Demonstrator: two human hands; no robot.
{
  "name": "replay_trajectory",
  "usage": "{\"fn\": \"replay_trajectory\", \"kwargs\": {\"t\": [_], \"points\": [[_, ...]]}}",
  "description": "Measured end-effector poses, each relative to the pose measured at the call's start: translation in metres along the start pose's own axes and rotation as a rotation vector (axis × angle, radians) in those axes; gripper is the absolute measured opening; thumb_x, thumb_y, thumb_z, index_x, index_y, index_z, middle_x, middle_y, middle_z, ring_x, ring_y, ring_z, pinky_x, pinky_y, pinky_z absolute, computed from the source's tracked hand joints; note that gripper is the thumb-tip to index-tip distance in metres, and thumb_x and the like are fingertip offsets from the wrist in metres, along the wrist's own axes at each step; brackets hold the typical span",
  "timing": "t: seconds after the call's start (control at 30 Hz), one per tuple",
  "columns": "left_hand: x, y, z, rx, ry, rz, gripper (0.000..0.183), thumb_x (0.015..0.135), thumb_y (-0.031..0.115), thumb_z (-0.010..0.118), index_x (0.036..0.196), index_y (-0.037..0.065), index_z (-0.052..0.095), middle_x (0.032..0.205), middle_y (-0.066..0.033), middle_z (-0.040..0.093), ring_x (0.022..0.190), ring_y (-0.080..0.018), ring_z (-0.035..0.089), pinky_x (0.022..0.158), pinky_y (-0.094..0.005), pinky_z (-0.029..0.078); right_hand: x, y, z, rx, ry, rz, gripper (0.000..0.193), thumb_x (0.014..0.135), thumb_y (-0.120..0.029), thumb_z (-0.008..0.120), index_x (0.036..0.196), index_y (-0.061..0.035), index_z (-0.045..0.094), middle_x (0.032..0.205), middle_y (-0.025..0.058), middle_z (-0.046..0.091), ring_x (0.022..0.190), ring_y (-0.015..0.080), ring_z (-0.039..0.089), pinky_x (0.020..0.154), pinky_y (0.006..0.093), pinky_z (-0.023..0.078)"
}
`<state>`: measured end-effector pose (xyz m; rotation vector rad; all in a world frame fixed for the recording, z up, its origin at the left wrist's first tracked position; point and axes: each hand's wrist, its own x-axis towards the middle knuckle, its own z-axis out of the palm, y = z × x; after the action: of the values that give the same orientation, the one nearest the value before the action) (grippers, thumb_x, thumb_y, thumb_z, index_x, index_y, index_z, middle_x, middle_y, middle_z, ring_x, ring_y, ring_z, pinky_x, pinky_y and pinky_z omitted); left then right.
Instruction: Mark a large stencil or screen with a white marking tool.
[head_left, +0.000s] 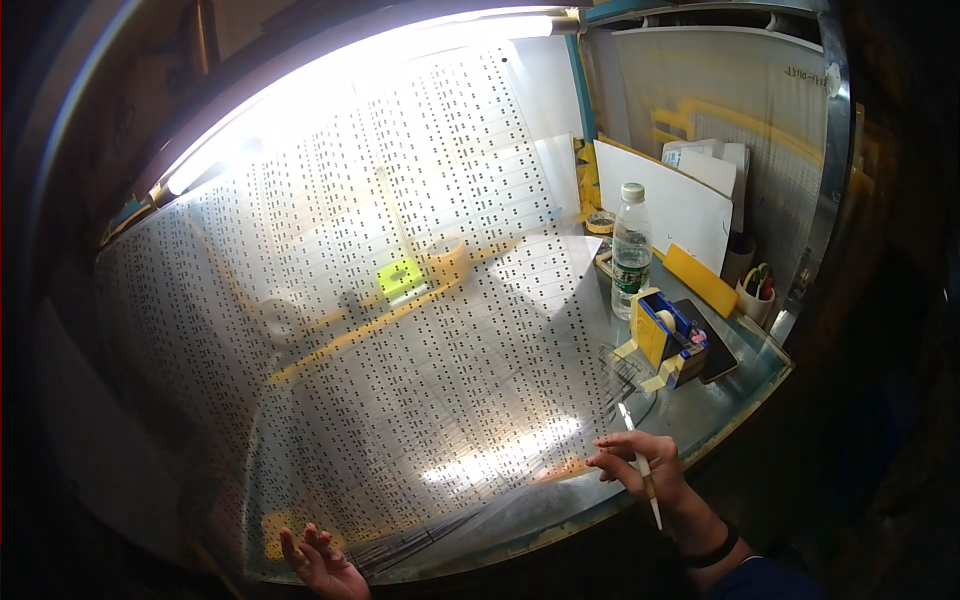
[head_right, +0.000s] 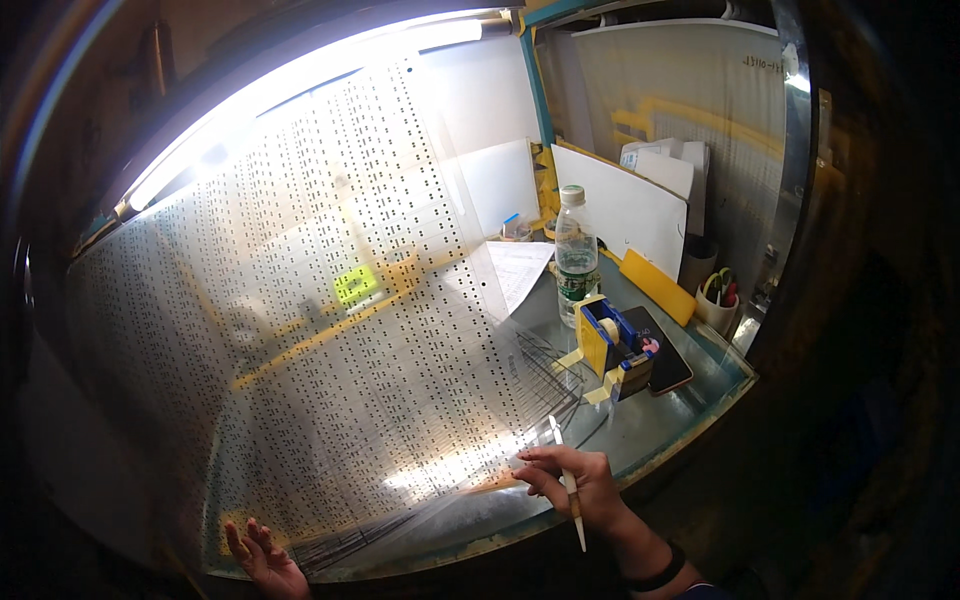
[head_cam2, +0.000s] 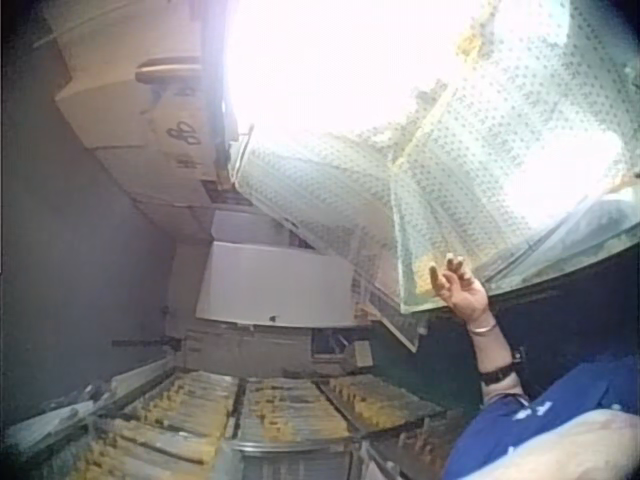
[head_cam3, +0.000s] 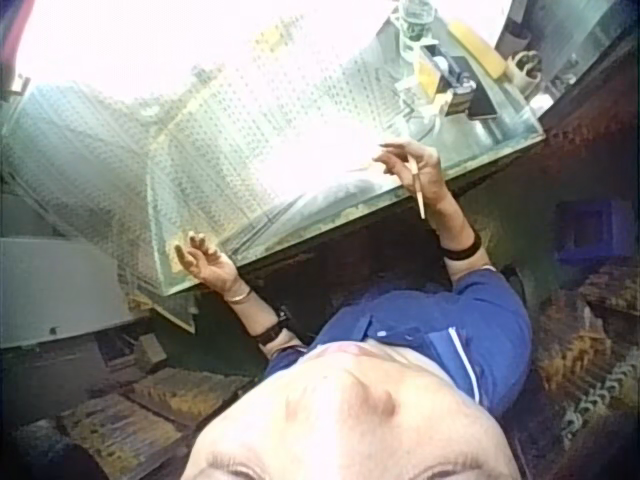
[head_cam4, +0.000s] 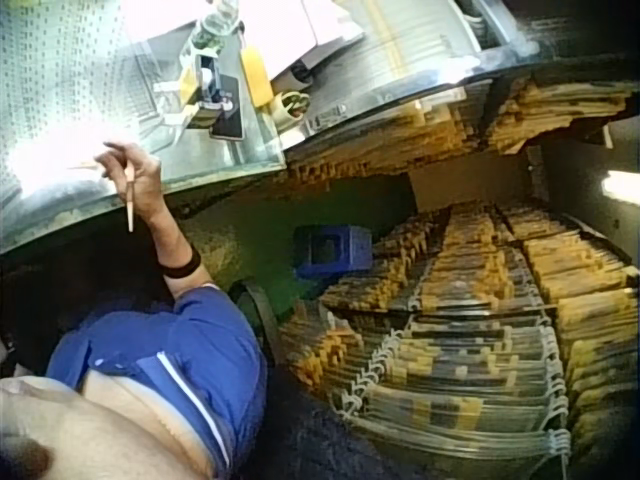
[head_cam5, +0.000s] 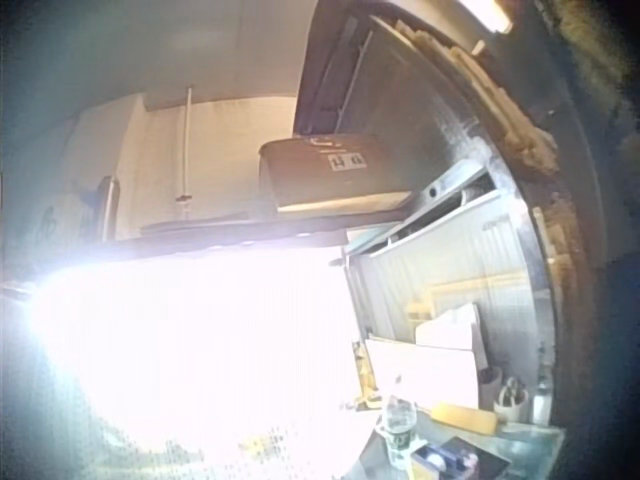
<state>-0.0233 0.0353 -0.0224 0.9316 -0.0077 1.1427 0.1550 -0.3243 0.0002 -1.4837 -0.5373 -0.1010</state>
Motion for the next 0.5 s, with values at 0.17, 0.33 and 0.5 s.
{"fn": "replay_trajectory", "kwargs": {"t": [0.17,0.33,0.5], "points": [[0.0002,0.0003,0.0018,0.007,0.014,-0.004,0.031,0.091,0.010,0.048,0.122,0.009,0.050,0.109,-0.0184,0.060,0.090,-0.0218,0.062,0.056,-0.0203,0.046,-0.0003,-0.0002,0.0003,0.010,0.000,0.003,0.018,0.078,-0.003,0.066,0.095,0.0029,0.062,0.076,0.0080,0.066,0.062,0.0091,0.062,0.055,0.0195,0.050],[0.0005,0.0002,0.0017,0.010,0.017,-0.001,0.031,0.091,0.011,0.048,0.122,0.009,0.051,0.109,-0.0181,0.060,0.089,-0.0215,0.062,0.055,-0.0200,0.045,-0.0005,0.0013,0.0003,0.007,-0.004,0.002,0.019,0.078,-0.003,0.067,0.095,0.0027,0.063,0.075,0.0082,0.066,0.061,0.0089,0.062,0.054,0.0193,0.049],[0.0001,0.0016,0.0040,0.016,0.019,-0.004,0.030,0.091,0.011,0.049,0.121,0.009,0.051,0.108,-0.0181,0.060,0.089,-0.0211,0.062,0.054,-0.0195,0.044,-0.0003,0.0010,0.0004,0.011,-0.003,0.006,0.018,0.078,-0.004,0.067,0.095,0.0025,0.063,0.073,0.0081,0.066,0.060,0.0085,0.061,0.054,0.0192,0.049]]}}
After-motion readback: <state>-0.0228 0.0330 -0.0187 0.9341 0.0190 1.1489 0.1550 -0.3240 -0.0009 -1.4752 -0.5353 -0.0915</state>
